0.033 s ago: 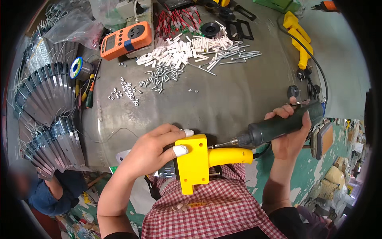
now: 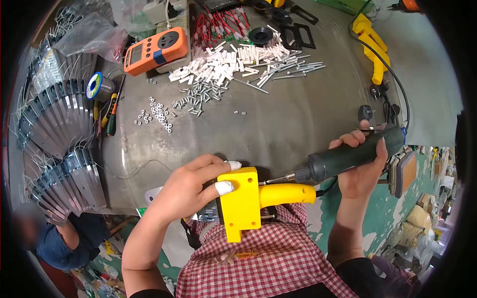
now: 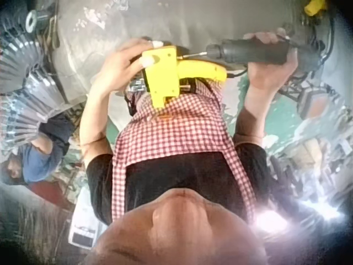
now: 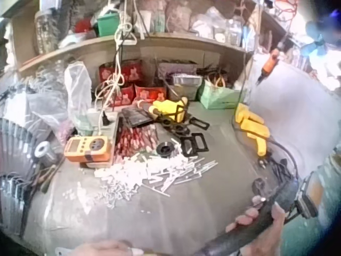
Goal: The person assembles a handheld power tool by routing wires inside, attaching plastic casing components to the metal blade assembly, and fastening the housing together using an electric screwdriver.
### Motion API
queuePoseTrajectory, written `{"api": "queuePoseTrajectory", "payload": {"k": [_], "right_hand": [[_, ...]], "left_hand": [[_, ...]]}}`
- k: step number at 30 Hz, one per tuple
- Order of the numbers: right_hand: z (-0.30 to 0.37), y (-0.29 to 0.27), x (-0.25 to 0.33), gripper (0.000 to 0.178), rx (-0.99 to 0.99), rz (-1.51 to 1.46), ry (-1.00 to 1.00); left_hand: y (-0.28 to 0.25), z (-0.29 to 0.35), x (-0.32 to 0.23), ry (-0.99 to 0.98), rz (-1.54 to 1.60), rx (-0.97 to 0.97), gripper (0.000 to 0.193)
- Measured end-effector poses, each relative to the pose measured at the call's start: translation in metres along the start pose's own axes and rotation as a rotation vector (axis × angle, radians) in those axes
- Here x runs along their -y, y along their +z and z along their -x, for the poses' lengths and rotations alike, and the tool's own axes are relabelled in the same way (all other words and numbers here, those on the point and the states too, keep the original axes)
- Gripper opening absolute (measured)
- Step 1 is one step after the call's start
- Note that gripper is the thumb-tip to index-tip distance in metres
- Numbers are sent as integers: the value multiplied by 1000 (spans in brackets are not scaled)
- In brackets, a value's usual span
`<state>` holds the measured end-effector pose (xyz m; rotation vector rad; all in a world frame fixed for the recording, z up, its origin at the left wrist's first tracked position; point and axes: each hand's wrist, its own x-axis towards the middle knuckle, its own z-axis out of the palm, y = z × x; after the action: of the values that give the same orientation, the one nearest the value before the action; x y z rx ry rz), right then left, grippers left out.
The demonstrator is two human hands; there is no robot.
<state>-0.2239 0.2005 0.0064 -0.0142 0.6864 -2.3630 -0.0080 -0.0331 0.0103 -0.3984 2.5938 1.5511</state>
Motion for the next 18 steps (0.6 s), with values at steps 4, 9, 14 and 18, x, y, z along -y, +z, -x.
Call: {"api": "queuePoseTrajectory", "payload": {"k": [4,9,14,18], "right_hand": [[5,3,-12,39,-29,-17,12],[6,7,-30,37,-42,-51,22],[0,16,-24,38,-31,-128,70],[-5,32,-17,39,9,-122,74]], "left_hand": [[-3,2,2,76,-96,0,48],[-14,3,3,83,15,106,63],[-25,8,-19,76,14,64,64],[-34,17,-34,66,18,-36,54]]}}
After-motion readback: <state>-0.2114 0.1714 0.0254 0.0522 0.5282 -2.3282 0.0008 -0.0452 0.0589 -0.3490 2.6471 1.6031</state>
